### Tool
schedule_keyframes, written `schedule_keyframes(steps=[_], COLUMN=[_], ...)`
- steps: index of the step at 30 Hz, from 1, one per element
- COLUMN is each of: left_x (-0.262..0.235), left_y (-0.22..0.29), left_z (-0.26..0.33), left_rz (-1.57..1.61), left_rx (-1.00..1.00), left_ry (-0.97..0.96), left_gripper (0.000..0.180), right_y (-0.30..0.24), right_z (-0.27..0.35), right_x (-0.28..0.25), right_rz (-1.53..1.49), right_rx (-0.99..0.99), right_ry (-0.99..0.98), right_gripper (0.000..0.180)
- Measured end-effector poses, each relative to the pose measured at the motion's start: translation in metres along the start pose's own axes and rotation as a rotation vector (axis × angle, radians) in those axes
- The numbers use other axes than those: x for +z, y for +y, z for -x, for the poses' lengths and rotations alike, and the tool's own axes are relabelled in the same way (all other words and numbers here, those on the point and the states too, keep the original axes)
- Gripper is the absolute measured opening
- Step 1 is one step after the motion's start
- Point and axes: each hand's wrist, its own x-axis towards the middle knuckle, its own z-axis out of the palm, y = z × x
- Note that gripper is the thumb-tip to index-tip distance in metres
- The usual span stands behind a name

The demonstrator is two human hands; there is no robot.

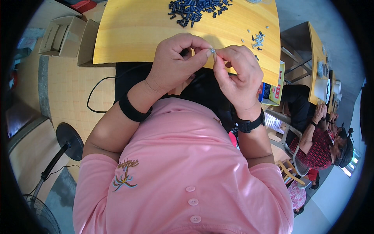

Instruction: Manual assembly of small black plastic components by hand on a wooden table.

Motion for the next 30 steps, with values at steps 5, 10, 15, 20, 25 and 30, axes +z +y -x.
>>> schedule_keyframes(steps=[5,10,15,20,25,30], left_x=[-0.001,-0.001,-0.001,0.002,0.002,0.001], left_y=[0.0,0.003,0.011,0.007,0.009,0.009], left_z=[0.0,0.0,0.0,-0.002,-0.001,-0.002], left_rz=[-0.038,-0.057,-0.123,-0.107,-0.071,-0.163], left_rx=[0.058,0.095,0.155,0.268,0.268,0.368], left_ry=[-0.014,-0.014,0.026,0.078,0.112,0.105], left_gripper=[0.008,0.007,0.008,0.01,0.012,0.013], right_y=[0.0,-0.002,-0.005,-0.004,-0.006,-0.009], right_z=[0.0,0.0,0.0,-0.001,-0.003,-0.002], right_x=[0.0,0.002,0.001,-0.002,-0.004,-0.003], right_rz=[-0.018,-0.038,-0.071,-0.03,0.012,-0.005], right_rx=[-0.01,0.028,0.087,-0.035,-0.13,-0.09], right_ry=[0.02,0.034,0.057,0.03,0.042,0.039], right_gripper=[0.012,0.011,0.011,0.013,0.014,0.015])
